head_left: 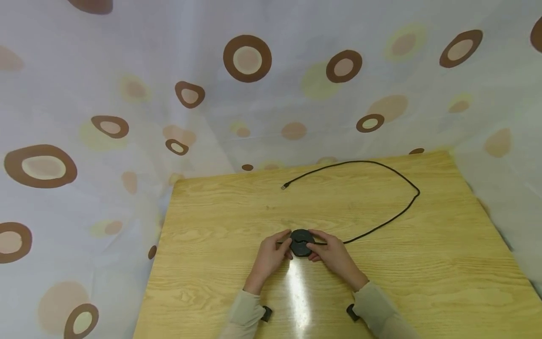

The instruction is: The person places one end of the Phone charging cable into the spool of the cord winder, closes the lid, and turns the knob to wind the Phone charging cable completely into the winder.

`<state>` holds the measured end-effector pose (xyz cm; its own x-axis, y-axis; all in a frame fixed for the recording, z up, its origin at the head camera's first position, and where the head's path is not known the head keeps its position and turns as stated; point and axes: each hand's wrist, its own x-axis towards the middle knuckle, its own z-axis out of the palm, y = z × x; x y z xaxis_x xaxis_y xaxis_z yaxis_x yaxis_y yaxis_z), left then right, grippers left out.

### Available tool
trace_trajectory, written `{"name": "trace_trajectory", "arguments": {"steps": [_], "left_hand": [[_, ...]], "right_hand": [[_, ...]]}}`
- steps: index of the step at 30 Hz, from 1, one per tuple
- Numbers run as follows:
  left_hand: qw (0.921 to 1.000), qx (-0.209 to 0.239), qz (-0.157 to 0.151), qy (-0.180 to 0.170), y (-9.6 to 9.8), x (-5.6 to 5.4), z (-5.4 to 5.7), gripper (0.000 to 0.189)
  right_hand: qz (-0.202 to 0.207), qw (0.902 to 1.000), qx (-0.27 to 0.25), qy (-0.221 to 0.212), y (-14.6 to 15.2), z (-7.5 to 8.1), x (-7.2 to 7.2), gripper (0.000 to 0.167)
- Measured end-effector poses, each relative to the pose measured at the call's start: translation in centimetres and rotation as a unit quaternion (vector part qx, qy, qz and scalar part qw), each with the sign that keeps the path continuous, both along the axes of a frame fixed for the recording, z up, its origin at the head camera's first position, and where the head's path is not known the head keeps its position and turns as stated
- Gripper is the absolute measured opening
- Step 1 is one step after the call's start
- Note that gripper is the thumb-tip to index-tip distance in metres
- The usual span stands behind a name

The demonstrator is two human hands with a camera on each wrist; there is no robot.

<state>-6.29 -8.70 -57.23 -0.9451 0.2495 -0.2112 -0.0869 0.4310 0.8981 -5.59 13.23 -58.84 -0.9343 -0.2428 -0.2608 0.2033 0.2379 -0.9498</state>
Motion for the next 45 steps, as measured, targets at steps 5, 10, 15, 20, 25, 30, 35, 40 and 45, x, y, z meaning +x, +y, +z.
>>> {"name": "trace_trajectory", "arguments": {"steps": [5,10,15,20,25,30,35,40,45], "left_hand": [[0.9842,-0.133,-0.007,0.116,0.0,0.3,0.1,0.037],[0.9237,-0.279,-0.006,0.263,0.2,0.6,0.5,0.025],[0.8889,-0.337,-0.008,0.31,0.3,0.6,0.4,0.016],[0.8998,-0.34,-0.023,0.272,0.2,0.7,-0.1,0.019],[0.9046,-0.334,-0.031,0.263,0.1,0.8,-0.9,0.024],[0.8966,-0.345,-0.036,0.275,0.0,0.5,-1.4,0.024],[0.8983,-0.342,-0.038,0.273,-0.2,0.2,-1.6,0.021],[0.8999,-0.339,-0.048,0.27,-0.4,0.1,-1.7,0.017],[0.903,-0.332,-0.061,0.266,-0.6,-0.2,-1.5,0.015]], "right_hand": [[-0.02,0.9945,0.091,0.047,-0.1,0.3,0.1,0.052],[-0.021,0.9718,0.19,0.138,-0.4,1.2,0.2,0.049],[0.013,0.954,0.228,0.194,-1.1,1.2,-0.2,0.06],[0.055,0.9524,0.242,0.177,-1.7,0.5,-0.4,0.082],[0.083,0.952,0.248,0.16,-2.4,0.3,-0.5,0.094],[0.096,0.9439,0.27,0.164,-2.9,0.1,-0.8,0.097],[0.1,0.9287,0.304,0.187,-3.4,0.0,-1.1,0.092],[0.088,0.917,0.33,0.206,-3.7,-0.1,-1.1,0.08],[0.085,0.9067,0.354,0.213,-4.0,-0.7,-1.3,0.077]]}}
